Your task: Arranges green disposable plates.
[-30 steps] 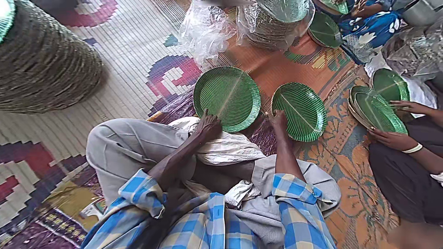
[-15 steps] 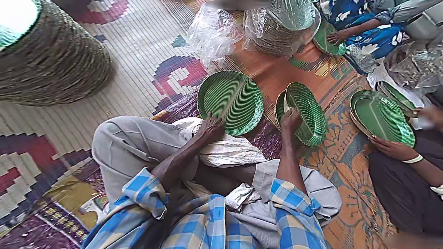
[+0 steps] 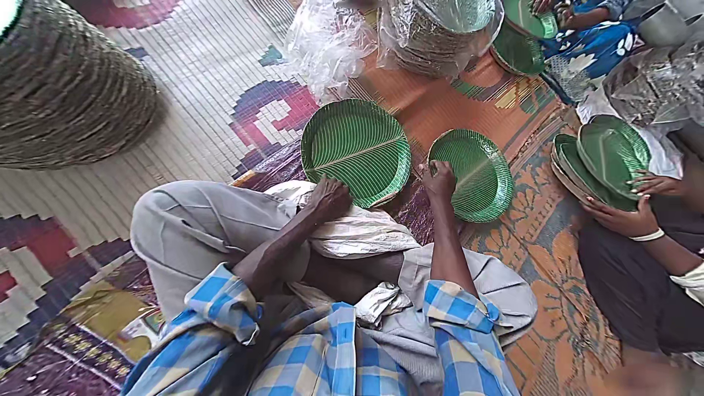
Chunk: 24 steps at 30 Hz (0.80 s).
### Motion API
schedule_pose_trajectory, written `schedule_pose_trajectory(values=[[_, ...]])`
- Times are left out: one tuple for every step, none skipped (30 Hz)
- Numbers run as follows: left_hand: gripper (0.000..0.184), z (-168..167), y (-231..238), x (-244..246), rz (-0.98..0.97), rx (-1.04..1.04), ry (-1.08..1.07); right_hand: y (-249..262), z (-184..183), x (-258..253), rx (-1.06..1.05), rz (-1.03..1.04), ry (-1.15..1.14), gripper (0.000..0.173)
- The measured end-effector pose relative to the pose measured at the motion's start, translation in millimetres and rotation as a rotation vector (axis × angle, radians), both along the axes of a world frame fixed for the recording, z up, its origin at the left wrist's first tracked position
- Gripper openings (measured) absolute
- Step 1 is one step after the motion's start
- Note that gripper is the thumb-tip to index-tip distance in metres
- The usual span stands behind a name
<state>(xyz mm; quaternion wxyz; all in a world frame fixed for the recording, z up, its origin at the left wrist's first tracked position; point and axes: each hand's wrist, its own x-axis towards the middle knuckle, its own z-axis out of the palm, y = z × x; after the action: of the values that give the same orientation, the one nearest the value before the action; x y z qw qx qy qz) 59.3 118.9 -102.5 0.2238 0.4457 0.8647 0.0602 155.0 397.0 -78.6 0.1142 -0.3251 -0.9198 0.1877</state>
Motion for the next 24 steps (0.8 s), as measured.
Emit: schedule_pose_trajectory(values=[[0.043,2,0,0,0.017,-0.005,-0.001,13,-4,5,-0.029,-0.075,-0.089,0.043],[0.043,3,0,1,0.029,-0.001,-0.004,21,-12,11,-0.080,-0.122,-0.181,0.046],[0.043,3,0,1,0.031,0.005,0.001,26,-21,14,-0.123,-0.153,-0.253,0.046],[0.043,3,0,1,0.029,0.004,0.008,27,-26,14,-0.149,-0.176,-0.280,0.043],[0.043,3,-1,0,0.025,0.004,0.012,26,-29,13,-0.158,-0.196,-0.278,0.038],[0.043,3,-2,-1,0.021,0.001,0.015,25,-28,12,-0.164,-0.208,-0.248,0.032],[0.043,1,-2,-1,0.019,0.001,0.015,26,-27,12,-0.180,-0.211,-0.225,0.029],[0.044,-1,-2,0,0.018,0.002,0.014,27,-27,13,-0.191,-0.213,-0.218,0.028],[0.044,-2,-2,-1,0.019,0.003,0.014,28,-27,13,-0.188,-0.219,-0.221,0.028],[0.044,-2,-2,-1,0.020,0.001,0.015,28,-29,13,-0.173,-0.224,-0.229,0.028],[0.044,-1,-2,-1,0.023,-0.001,0.010,27,-30,12,-0.158,-0.221,-0.238,0.028],[0.044,-1,-2,-1,0.020,0.004,0.010,25,-30,12,-0.144,-0.212,-0.245,0.030],[0.044,-1,-2,-1,0.015,0.014,0.010,24,-30,13,-0.126,-0.193,-0.244,0.032],[0.043,-1,-2,-1,0.010,0.020,0.010,24,-30,13,-0.116,-0.182,-0.256,0.036],[0.043,-2,-2,-1,0.010,0.025,0.010,23,-30,12,-0.108,-0.175,-0.273,0.038],[0.042,-3,-2,-1,0.013,0.024,0.008,23,-31,11,-0.098,-0.170,-0.291,0.037],[0.042,-4,-3,-2,0.014,0.023,0.002,23,-33,10,-0.081,-0.164,-0.295,0.034],[0.041,-5,-3,-2,0.012,0.019,0.001,23,-33,9,-0.071,-0.165,-0.302,0.032],[0.041,-5,-3,-3,0.010,0.023,0.003,23,-32,8,-0.069,-0.169,-0.308,0.031],[0.041,-6,-2,-3,0.009,0.026,0.004,22,-30,8,-0.069,-0.177,-0.313,0.030],[0.041,-7,-2,-3,0.008,0.029,0.003,21,-27,7,-0.082,-0.187,-0.311,0.030],[0.041,-7,-2,-3,0.007,0.027,-0.001,20,-25,7,-0.104,-0.205,-0.304,0.031],[0.042,-5,-3,-3,0.006,0.020,-0.007,20,-24,7,-0.130,-0.227,-0.301,0.032],[0.042,-4,-3,-3,0.005,0.017,-0.014,21,-23,6,-0.151,-0.249,-0.304,0.034]])
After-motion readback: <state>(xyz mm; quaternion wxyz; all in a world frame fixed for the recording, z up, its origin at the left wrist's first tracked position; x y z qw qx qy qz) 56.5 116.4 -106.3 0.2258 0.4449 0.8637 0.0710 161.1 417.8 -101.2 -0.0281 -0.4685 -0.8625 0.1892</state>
